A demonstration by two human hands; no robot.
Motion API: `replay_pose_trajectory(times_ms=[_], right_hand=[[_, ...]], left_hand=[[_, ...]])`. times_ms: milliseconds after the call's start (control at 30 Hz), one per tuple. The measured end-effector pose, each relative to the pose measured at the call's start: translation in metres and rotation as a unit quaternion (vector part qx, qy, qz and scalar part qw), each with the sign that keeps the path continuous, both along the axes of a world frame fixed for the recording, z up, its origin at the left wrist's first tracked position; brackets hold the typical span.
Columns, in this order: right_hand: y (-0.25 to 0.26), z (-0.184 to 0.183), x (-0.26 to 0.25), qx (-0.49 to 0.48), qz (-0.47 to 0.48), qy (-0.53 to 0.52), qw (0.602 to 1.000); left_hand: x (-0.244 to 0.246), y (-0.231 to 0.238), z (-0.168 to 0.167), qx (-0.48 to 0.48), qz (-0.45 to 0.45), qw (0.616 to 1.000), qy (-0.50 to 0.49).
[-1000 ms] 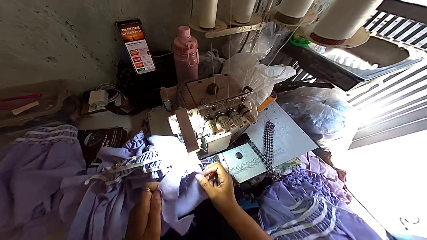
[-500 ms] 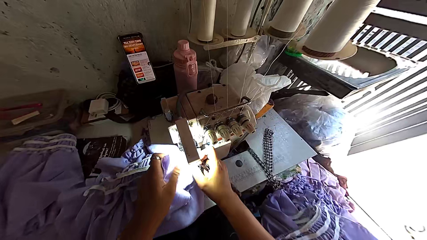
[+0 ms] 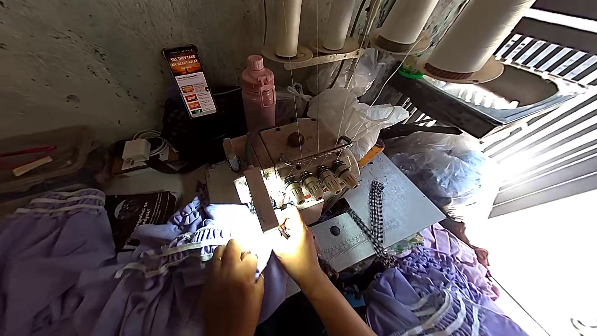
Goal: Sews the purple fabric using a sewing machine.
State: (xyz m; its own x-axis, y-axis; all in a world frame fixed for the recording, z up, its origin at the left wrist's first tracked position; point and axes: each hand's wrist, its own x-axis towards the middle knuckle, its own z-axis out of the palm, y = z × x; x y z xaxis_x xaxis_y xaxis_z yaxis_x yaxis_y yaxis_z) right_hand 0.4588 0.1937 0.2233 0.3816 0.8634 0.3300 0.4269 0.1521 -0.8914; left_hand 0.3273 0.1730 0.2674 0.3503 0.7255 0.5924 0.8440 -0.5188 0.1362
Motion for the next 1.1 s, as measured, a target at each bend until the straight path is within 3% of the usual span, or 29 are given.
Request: replay_pose_trajectory(times_ms=[167, 433, 600, 700, 867, 1100], right_hand=[[-0.002, 0.000, 0.010, 0.021, 0.035, 0.052, 0.998], [-0.004, 0.018, 0.020, 0.030, -0.040, -0.177, 0.983], [0.000, 0.016, 0.023, 0.045, -0.054, -0.182, 0.981], [-0.001, 0.010, 0.025, 0.034, -0.035, -0.126, 0.991], [-0.005, 0.010, 0.031, 0.017, 0.030, -0.053, 0.998], [-0.003, 0.012, 0.017, 0.004, -0.013, -0.127, 0.992]], left_hand=[[0.013, -0.014, -0.014, 0.073, 0.047, 0.994, 0.073], [0.019, -0.015, -0.024, 0.068, 0.056, 0.991, 0.103], [0.022, -0.010, -0.025, 0.076, 0.064, 0.990, 0.104], [0.021, -0.008, -0.026, 0.080, 0.059, 0.989, 0.110], [0.009, -0.003, -0.019, 0.056, 0.001, 0.998, 0.019], [-0.004, 0.003, 0.001, -0.014, -0.029, 0.997, -0.065]])
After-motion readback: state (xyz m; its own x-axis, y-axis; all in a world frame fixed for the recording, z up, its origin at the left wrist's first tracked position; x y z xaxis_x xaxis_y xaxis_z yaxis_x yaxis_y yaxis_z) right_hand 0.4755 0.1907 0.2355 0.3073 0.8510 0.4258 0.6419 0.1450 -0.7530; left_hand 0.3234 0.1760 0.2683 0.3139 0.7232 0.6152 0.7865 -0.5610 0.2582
